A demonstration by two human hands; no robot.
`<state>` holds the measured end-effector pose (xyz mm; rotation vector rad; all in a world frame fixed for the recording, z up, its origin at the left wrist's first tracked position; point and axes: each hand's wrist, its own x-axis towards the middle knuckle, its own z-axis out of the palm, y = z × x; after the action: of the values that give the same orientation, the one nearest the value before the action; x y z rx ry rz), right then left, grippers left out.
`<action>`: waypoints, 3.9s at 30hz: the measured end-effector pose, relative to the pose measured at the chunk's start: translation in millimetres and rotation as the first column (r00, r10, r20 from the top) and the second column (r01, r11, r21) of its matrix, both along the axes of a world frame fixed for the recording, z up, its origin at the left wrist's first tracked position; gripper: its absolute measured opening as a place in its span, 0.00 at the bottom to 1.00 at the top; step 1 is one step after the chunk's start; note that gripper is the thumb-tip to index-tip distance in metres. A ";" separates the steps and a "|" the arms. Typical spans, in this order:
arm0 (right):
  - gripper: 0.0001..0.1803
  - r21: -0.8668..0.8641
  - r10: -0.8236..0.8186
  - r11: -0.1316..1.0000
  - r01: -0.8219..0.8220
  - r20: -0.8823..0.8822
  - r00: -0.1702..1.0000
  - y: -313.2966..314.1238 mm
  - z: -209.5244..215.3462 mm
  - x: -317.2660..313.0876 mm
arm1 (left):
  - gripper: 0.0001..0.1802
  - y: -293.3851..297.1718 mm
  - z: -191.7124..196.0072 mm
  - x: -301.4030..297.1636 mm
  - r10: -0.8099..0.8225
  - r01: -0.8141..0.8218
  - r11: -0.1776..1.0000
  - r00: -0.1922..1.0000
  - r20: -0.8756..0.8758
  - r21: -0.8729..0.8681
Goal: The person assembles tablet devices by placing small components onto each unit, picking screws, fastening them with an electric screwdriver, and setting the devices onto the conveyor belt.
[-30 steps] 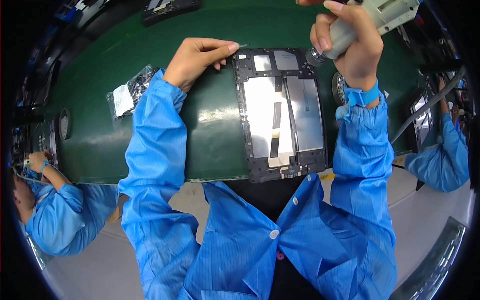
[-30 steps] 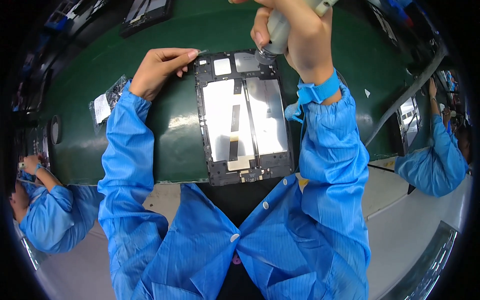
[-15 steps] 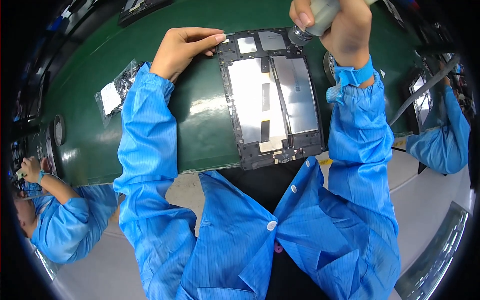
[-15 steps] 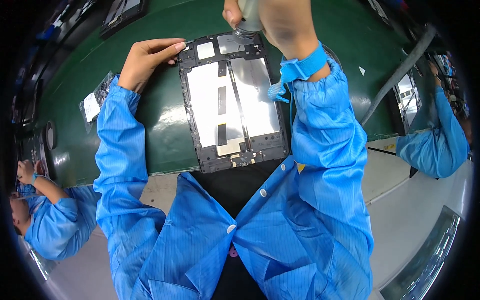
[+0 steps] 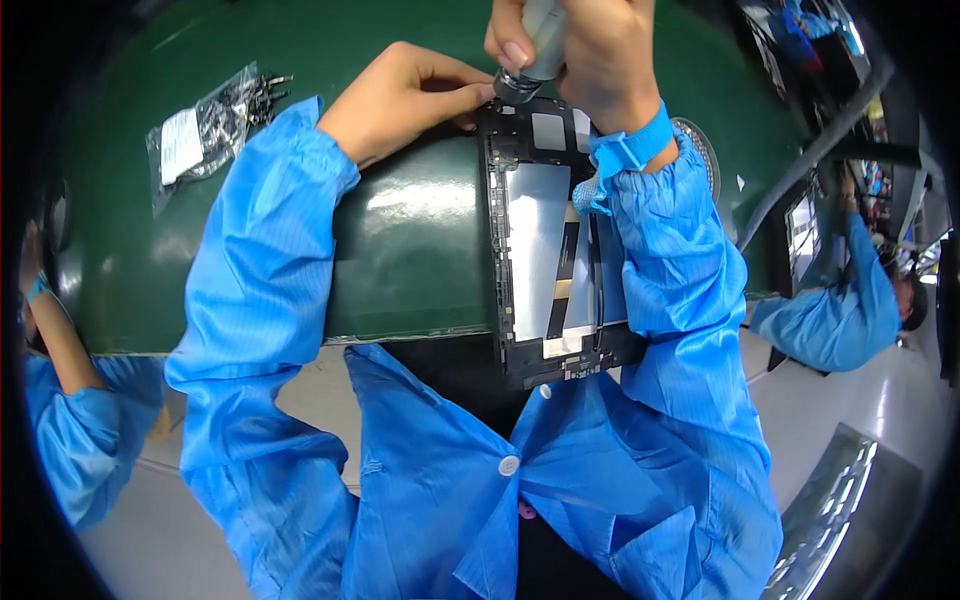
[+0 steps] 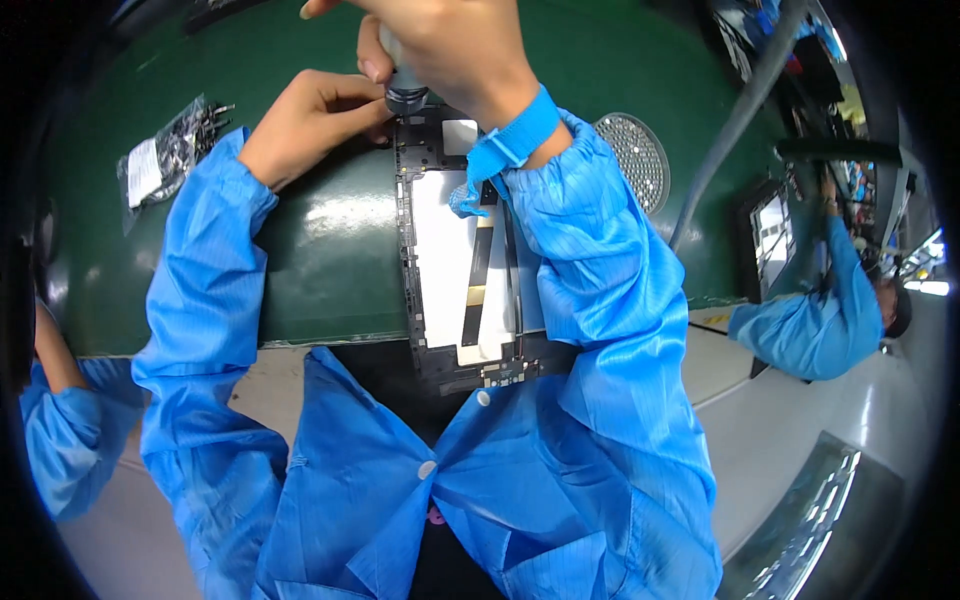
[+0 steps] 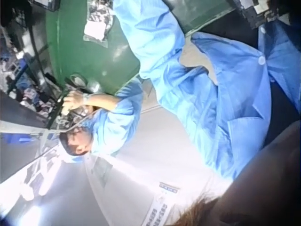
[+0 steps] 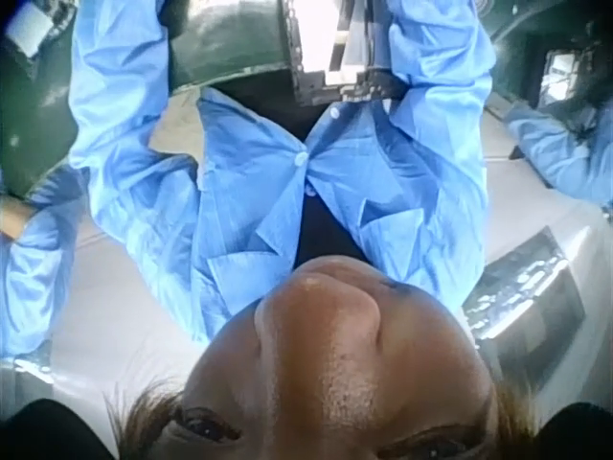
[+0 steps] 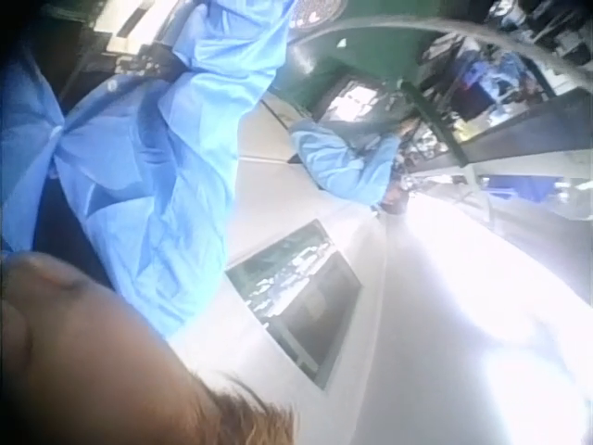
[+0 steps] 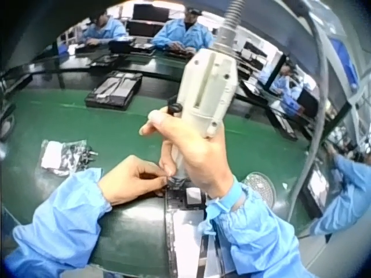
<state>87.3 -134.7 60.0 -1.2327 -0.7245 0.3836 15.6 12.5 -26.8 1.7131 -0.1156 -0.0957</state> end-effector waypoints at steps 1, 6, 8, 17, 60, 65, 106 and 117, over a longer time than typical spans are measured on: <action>0.12 -0.016 -0.022 1.000 0.023 0.051 0.998 0.3 0.2 -1.3 | 0.15 0.1 1.7 -0.3 0.010 -0.011 0.999 1.000 -0.009 -0.052; 0.17 -0.066 -0.031 0.997 0.038 0.095 0.995 2.4 -5.5 -0.6 | 0.14 5.0 -12.6 5.5 0.025 -0.025 0.992 1.000 0.001 -0.125; 0.17 -0.139 0.003 0.990 0.008 0.077 0.997 4.7 -7.4 -2.8 | 0.14 10.2 -15.9 3.5 0.027 -0.029 0.996 0.999 -0.026 -0.087; 0.17 -0.087 -0.038 0.995 0.047 0.099 0.994 6.9 -15.5 -2.0 | 0.09 4.7 -3.8 1.1 -0.012 0.005 0.981 0.999 -0.035 -0.196; 0.12 -0.060 -0.044 0.997 0.052 0.134 0.990 12.1 -16.4 -0.5 | 0.12 13.8 0.5 -2.1 0.017 -0.011 0.993 0.999 -0.048 0.115; 0.16 0.002 0.007 1.000 -0.007 0.043 0.999 -12.6 4.6 7.8 | 0.30 -73.6 39.5 -115.0 0.117 -0.471 0.653 0.836 0.536 0.593; 0.07 0.150 -0.524 0.844 0.514 0.027 0.852 -207.8 -20.5 63.1 | 0.76 -176.4 -7.9 67.7 -0.318 -0.164 0.692 0.805 0.501 0.703; 0.09 0.049 -0.363 0.932 0.360 0.103 0.926 -181.8 -32.7 59.6 | 0.77 -194.7 -2.6 28.6 -0.188 -0.188 0.752 0.857 0.480 0.631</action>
<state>146.9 -316.5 27.3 -1.3365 -0.5775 -0.0006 44.3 -182.3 -29.3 2.4293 -0.5435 0.3872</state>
